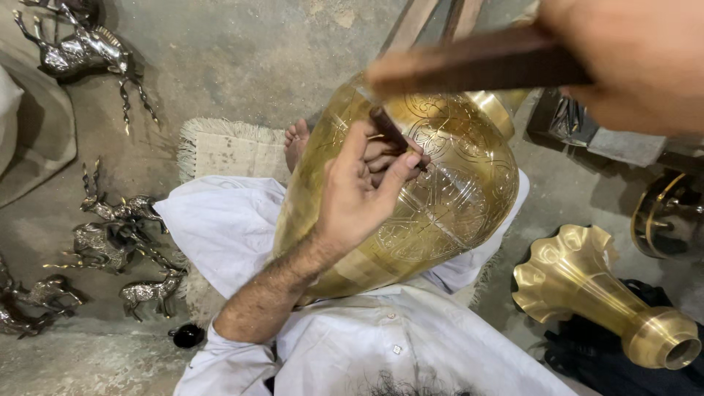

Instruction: The person sits on the workshop floor with a large brass vase on their lap and engraves decorative patterns into its surface. They hold a chisel against the brass with one hand and strike it with a wooden mallet held in the other hand, repositioning the chisel repeatedly to work different areas of the pattern.

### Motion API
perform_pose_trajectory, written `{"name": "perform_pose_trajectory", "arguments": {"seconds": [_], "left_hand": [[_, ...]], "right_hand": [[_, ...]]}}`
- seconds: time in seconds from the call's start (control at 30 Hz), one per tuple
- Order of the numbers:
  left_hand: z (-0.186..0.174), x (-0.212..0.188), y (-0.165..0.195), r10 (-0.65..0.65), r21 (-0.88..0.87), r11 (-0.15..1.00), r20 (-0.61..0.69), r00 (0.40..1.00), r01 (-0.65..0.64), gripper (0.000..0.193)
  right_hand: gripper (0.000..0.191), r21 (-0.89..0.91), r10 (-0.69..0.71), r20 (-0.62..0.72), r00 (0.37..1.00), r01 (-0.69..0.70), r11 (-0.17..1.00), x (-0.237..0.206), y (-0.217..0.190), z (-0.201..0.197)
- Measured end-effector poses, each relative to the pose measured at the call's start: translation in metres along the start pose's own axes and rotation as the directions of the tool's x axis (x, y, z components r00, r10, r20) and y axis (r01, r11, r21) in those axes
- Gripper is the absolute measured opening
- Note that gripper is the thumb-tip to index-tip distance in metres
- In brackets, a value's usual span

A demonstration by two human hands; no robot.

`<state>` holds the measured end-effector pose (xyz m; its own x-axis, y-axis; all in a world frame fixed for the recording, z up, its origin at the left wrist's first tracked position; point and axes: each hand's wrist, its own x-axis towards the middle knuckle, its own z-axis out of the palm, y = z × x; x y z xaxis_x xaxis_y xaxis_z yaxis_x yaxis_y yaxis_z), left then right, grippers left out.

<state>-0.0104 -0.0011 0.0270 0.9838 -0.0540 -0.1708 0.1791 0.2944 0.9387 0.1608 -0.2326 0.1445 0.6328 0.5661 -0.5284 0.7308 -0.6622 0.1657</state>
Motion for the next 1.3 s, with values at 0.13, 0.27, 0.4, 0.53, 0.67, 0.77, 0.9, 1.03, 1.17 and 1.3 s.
{"name": "perform_pose_trajectory", "arguments": {"seconds": [0.13,0.27,0.4,0.53,0.67,0.77,0.9,1.03,1.17,1.3], "left_hand": [[0.006,-0.008,-0.002,0.067,-0.027,0.997,-0.067,0.995,-0.069,0.026],[0.007,-0.009,-0.005,0.081,-0.002,0.997,-0.072,0.994,-0.082,0.028],[0.009,-0.009,-0.007,0.082,-0.01,0.996,-0.111,0.99,-0.084,0.021],[0.003,-0.004,-0.007,0.065,0.017,0.998,-0.056,0.996,-0.064,0.025],[-0.004,0.009,-0.005,0.059,0.009,0.998,0.054,0.997,-0.059,0.031],[-0.01,0.024,-0.002,0.04,0.127,0.99,0.18,0.983,-0.064,0.035],[-0.018,0.043,0.004,-0.046,0.322,0.944,0.338,0.94,-0.07,0.034],[-0.018,0.068,0.01,0.044,0.313,0.916,0.539,0.841,-0.249,0.042],[-0.019,0.089,0.018,0.031,0.321,0.874,0.712,0.701,-0.365,0.048],[-0.013,0.111,0.025,0.173,0.133,0.833,0.859,0.482,-0.537,0.046]], "right_hand": [[0.031,-0.201,-0.042,0.043,0.998,0.05,0.978,0.011,-0.018,-0.035],[0.033,0.273,-0.062,-0.228,0.972,0.125,0.954,0.021,-0.018,-0.033],[0.039,0.234,-0.215,-0.343,0.914,0.305,0.923,0.016,-0.003,-0.02],[0.037,0.163,-0.08,-0.042,0.996,0.086,0.983,0.017,0.004,-0.021],[0.044,0.284,-0.046,-0.09,0.995,0.07,0.956,0.022,-0.01,-0.037],[0.043,0.385,0.06,-0.066,0.996,-0.03,0.922,0.016,-0.016,-0.045],[0.054,0.384,-0.057,-0.227,0.972,0.144,0.912,-0.017,0.0,-0.031],[0.058,0.2,0.258,-0.06,0.964,-0.242,0.949,-0.052,0.005,0.014],[0.055,0.55,0.304,-0.304,0.903,-0.094,0.83,-0.087,-0.009,0.05],[0.048,0.802,0.562,-0.38,0.735,-0.041,0.596,-0.119,-0.048,0.095]]}}
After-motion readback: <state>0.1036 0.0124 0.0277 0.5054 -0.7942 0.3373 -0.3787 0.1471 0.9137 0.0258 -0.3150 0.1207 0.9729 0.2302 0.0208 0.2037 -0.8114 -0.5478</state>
